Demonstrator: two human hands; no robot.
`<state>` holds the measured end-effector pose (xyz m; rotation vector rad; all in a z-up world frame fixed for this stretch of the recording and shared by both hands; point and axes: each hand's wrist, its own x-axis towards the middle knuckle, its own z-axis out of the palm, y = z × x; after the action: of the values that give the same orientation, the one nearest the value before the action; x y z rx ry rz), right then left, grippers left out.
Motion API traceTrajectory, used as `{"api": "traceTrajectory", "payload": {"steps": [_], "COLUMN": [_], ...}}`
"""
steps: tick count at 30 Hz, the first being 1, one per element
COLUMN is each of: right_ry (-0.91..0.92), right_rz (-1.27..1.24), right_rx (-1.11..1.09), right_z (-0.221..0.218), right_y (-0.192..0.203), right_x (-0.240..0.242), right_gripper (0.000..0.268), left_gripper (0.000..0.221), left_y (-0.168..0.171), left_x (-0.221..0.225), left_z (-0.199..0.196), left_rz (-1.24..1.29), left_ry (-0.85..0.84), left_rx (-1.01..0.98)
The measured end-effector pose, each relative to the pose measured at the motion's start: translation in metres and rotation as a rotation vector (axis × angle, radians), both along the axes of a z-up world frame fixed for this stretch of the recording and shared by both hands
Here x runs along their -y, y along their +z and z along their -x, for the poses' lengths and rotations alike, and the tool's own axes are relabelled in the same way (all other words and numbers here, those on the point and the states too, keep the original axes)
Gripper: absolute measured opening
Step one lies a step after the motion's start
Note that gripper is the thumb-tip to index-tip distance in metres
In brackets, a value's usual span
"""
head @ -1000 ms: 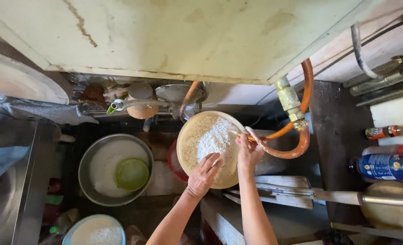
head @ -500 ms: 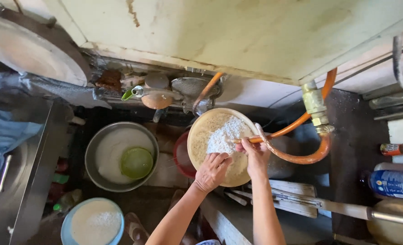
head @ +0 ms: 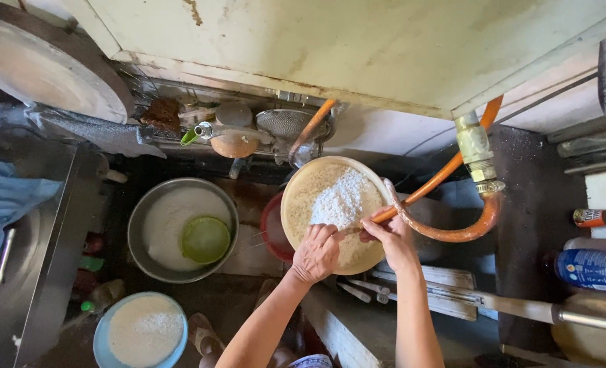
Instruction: Washing rice in a bowl and then feeding it into a grinding machine while straining the output into a bucket to make rice milk.
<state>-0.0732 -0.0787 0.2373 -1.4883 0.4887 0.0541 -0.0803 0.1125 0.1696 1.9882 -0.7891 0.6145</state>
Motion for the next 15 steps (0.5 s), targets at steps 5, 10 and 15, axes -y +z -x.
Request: {"api": "traceTrajectory", "payload": {"steps": [5, 10, 15], "right_ry": [0.058, 0.116, 0.23], "right_rz": [0.06, 0.157, 0.496], "right_rx": [-0.068, -0.146, -0.371], "right_z": [-0.003, 0.003, 0.003], "right_y": [0.06, 0.078, 0.106], "right_x": [-0.017, -0.005, -0.005], "right_gripper": [0.034, 0.033, 0.024], "left_gripper": [0.015, 0.017, 0.018], "left_y": [-0.004, -0.003, -0.001], "left_x": [0.001, 0.001, 0.001], "left_z": [0.0, -0.001, -0.002], "left_rz": [-0.01, -0.003, -0.016], "left_ry": [-0.017, -0.038, -0.017], "left_rx": [-0.045, -0.071, -0.065]}}
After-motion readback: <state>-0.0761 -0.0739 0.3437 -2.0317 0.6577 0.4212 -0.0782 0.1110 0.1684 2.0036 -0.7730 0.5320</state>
